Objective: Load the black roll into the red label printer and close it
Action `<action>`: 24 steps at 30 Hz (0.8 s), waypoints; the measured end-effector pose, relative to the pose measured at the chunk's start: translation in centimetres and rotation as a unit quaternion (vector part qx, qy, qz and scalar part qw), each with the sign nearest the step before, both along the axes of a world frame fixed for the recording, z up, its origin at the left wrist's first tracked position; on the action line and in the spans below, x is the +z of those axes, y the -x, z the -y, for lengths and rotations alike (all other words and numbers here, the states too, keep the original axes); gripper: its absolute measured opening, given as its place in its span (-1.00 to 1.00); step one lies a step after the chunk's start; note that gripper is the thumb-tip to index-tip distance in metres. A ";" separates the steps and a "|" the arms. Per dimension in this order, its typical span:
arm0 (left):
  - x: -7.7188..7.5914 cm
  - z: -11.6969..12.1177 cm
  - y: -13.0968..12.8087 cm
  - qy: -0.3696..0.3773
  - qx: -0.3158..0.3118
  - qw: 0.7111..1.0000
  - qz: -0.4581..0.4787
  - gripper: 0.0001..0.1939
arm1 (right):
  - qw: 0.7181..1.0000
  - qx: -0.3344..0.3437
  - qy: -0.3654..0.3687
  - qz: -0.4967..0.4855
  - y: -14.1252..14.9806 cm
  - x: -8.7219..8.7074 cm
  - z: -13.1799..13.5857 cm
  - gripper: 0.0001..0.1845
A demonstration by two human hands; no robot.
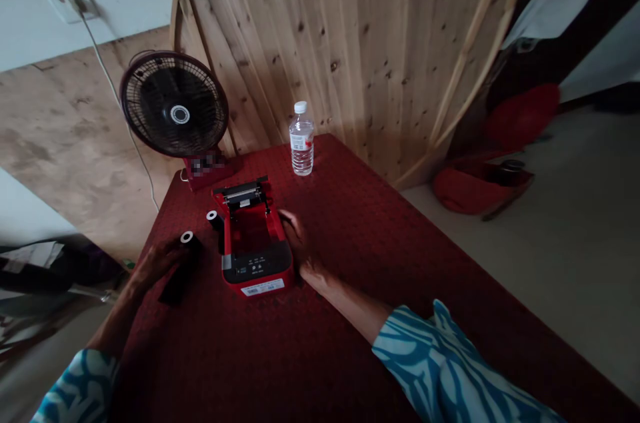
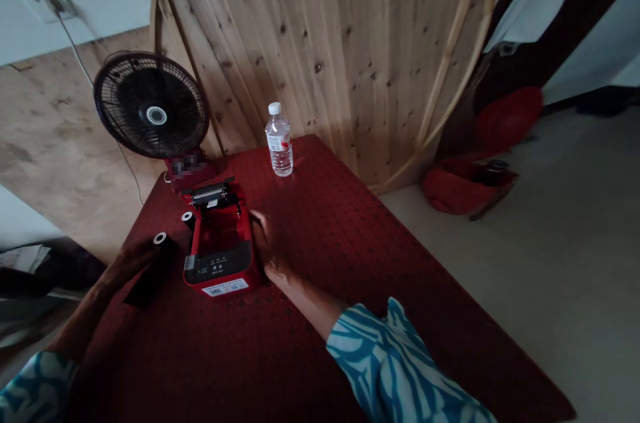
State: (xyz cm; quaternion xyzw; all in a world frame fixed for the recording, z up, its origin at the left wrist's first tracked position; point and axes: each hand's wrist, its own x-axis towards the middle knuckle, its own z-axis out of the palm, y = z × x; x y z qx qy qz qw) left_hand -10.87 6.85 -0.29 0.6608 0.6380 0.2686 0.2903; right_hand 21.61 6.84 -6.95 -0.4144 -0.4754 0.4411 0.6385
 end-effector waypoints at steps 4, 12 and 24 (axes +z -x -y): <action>0.4 0.6 -0.5 -0.013 0.017 1.000 0.020 -0.42 | 1.000 0.004 0.000 0.009 -0.1 -0.1 -0.1 -0.62; 6.0 3.6 -5.7 -0.042 -0.006 0.991 0.125 -0.45 | 1.000 0.007 0.002 0.009 -0.1 -0.2 -0.1 -0.63; 7.0 1.1 -16.1 -0.123 -0.146 0.918 -0.348 -0.71 | 0.999 0.010 -0.039 0.035 -0.1 0.0 -0.2 -0.63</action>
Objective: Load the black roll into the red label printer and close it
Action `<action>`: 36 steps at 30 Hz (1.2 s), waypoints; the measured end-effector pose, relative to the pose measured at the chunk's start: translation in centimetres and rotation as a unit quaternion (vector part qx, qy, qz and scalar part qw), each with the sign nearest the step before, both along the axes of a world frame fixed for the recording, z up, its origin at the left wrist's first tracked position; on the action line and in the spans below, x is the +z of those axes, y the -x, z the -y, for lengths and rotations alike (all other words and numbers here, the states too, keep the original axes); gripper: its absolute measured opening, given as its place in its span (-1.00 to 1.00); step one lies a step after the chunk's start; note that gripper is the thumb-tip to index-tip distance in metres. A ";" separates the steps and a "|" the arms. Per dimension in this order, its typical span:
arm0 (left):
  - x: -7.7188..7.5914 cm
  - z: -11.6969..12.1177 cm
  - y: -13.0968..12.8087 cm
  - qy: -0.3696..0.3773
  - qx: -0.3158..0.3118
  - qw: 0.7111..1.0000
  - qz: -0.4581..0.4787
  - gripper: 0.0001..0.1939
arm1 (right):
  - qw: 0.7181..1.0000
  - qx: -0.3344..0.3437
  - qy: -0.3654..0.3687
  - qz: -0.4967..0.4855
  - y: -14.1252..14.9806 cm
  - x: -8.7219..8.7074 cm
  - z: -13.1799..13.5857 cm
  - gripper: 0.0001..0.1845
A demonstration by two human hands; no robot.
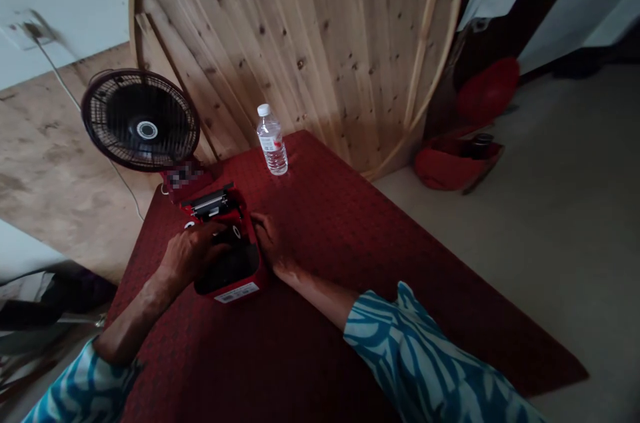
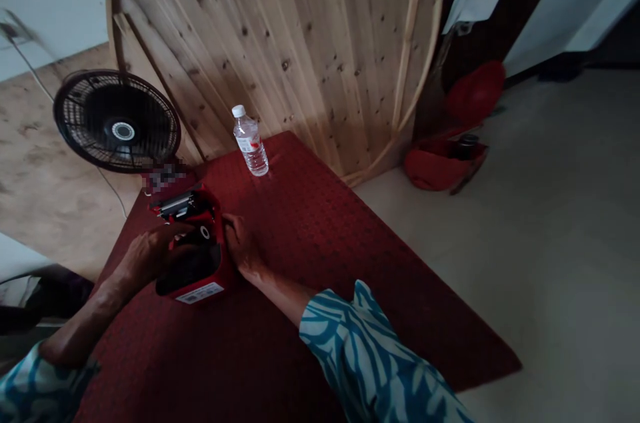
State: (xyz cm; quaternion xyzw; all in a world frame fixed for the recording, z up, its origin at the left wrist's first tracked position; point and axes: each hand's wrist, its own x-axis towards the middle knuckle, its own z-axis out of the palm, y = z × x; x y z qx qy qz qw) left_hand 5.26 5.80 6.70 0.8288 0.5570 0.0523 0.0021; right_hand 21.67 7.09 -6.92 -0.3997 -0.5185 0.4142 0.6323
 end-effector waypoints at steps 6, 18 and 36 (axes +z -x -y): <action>-0.5 -1.8 -1.8 0.073 0.015 0.993 -0.090 -0.69 | 1.000 -0.002 0.006 0.003 0.0 0.0 0.1 -0.63; 0.5 0.8 2.8 0.078 -0.037 0.980 0.182 -0.50 | 1.000 -0.013 0.007 0.001 0.1 0.1 0.1 -0.64; -3.9 6.5 2.7 -0.171 -0.175 0.948 0.202 -0.87 | 1.000 -0.016 0.002 -0.001 0.0 0.0 0.1 -0.62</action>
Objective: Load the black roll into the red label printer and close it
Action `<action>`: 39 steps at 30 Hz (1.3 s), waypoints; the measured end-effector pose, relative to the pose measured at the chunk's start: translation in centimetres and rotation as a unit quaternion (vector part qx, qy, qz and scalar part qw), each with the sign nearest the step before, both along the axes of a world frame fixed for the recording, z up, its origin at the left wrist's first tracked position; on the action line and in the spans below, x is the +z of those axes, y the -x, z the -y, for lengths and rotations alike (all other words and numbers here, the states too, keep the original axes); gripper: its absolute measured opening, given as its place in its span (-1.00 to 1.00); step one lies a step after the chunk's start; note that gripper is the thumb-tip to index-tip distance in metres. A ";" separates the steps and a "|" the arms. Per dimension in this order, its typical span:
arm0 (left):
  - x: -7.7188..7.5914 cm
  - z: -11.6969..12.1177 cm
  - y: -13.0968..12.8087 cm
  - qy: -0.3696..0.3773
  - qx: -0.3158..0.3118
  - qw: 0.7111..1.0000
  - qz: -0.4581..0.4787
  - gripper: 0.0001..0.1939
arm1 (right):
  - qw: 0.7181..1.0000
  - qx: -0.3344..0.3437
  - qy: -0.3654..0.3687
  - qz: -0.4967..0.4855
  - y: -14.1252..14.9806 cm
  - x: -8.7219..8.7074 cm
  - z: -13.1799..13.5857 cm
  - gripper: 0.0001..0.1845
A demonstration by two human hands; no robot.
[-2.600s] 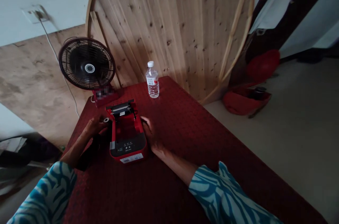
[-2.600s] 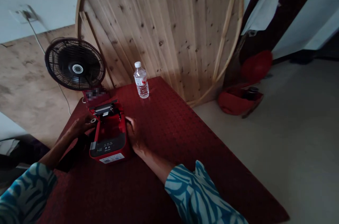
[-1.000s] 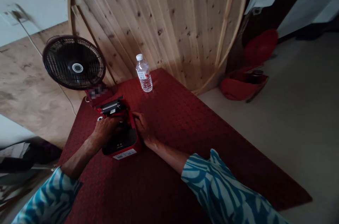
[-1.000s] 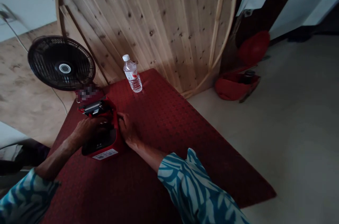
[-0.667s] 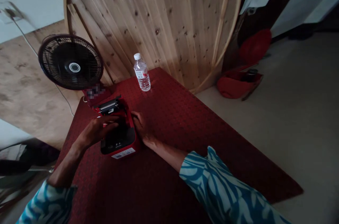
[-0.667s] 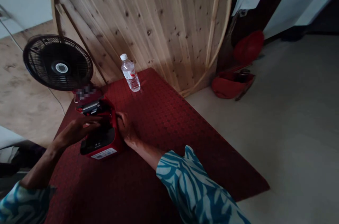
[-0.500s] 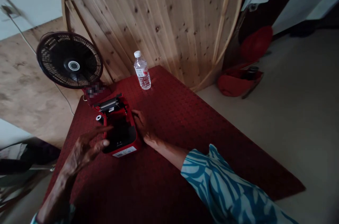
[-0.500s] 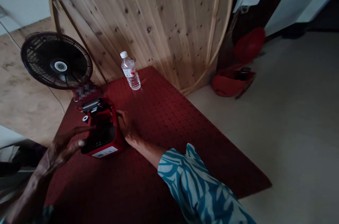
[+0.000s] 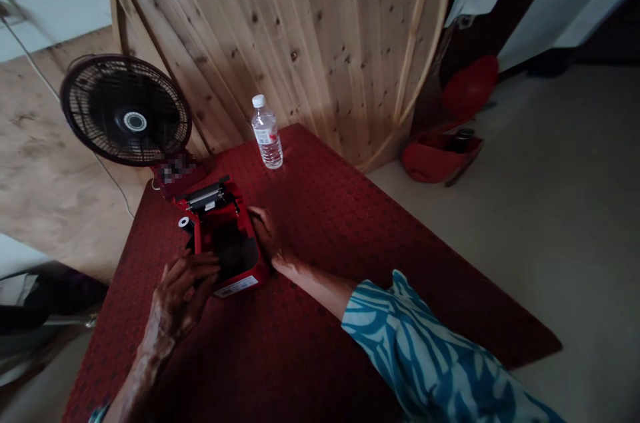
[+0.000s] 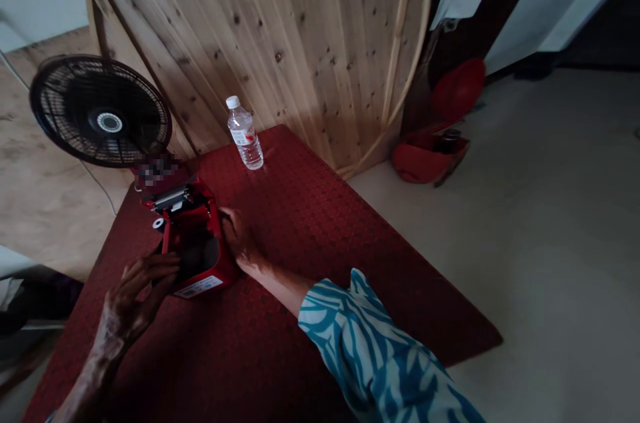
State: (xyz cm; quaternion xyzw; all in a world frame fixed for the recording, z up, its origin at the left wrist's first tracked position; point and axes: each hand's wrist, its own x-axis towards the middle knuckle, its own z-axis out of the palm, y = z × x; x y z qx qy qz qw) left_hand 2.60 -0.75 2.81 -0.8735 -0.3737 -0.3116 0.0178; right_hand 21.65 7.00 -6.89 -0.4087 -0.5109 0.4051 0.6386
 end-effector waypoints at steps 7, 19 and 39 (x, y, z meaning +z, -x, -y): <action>-1.1 0.7 0.2 -0.064 -0.020 0.997 -0.033 -0.83 | 0.998 -0.003 0.034 -0.050 0.2 -0.2 0.1 -0.63; -3.0 1.3 -0.6 -0.087 -0.025 0.996 0.022 -0.77 | 0.998 0.021 0.054 0.003 -1.0 5.6 -5.0 -0.46; -4.8 0.6 0.6 -0.023 0.012 0.994 0.105 -0.50 | 0.999 -0.015 -0.022 0.026 -1.7 1.8 0.8 -0.76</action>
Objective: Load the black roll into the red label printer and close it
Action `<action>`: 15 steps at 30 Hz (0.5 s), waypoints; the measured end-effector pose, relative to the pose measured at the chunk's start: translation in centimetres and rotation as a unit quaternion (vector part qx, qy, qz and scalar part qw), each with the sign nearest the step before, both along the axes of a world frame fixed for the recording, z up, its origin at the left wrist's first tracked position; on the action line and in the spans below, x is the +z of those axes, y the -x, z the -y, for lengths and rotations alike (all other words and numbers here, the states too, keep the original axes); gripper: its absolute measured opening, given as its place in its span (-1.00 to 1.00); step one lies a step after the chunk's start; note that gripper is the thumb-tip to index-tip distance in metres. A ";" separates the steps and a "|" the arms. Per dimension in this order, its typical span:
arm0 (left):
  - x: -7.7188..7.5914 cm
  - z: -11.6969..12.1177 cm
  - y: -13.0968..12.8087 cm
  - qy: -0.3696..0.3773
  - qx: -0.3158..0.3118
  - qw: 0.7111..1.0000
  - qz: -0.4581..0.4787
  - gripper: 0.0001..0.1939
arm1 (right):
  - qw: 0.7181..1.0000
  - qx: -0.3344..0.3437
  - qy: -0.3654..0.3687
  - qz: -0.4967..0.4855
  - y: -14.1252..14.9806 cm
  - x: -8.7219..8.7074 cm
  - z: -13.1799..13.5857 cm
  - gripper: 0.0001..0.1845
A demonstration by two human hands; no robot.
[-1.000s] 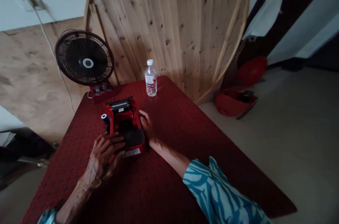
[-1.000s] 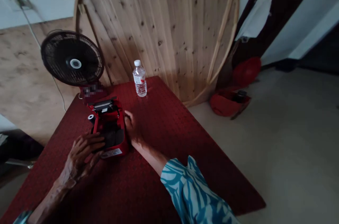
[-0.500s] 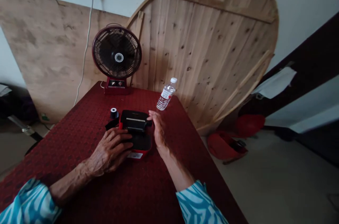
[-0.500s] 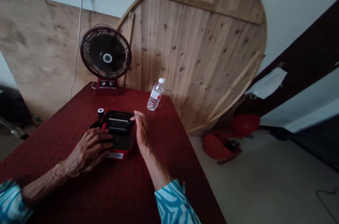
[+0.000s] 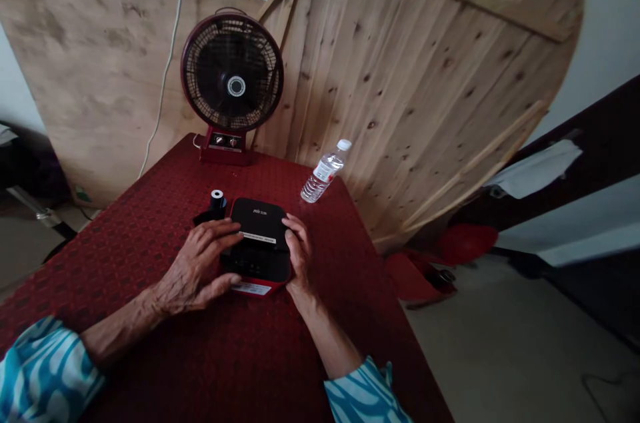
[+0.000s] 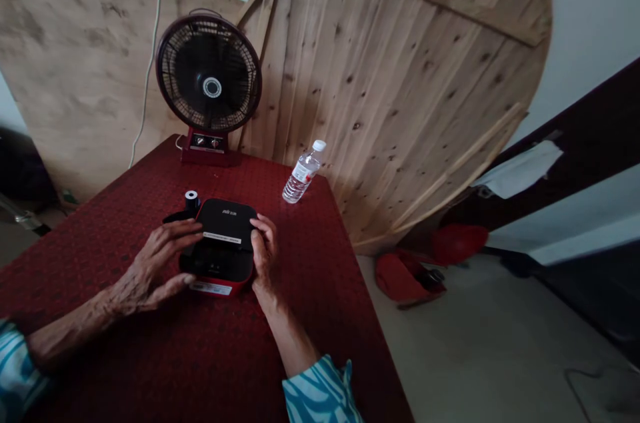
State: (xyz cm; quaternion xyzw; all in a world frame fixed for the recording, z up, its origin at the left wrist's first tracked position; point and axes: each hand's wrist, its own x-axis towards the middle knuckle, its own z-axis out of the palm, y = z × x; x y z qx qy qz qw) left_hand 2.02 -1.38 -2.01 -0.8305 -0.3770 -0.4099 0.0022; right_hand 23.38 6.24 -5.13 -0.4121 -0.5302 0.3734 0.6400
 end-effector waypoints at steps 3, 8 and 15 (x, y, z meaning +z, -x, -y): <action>0.0 -0.3 0.6 0.029 0.030 0.999 -0.016 -0.50 | 1.000 -0.005 -0.011 0.009 0.0 -0.4 -0.1 -0.75; 0.0 -0.4 0.5 0.024 0.033 0.999 -0.020 -0.53 | 1.000 0.013 -0.014 0.011 -0.2 -0.9 0.1 -0.75; -0.5 -0.5 0.3 0.013 0.040 0.999 -0.005 -0.58 | 1.000 0.006 -0.006 0.021 -0.3 -0.9 0.3 -0.74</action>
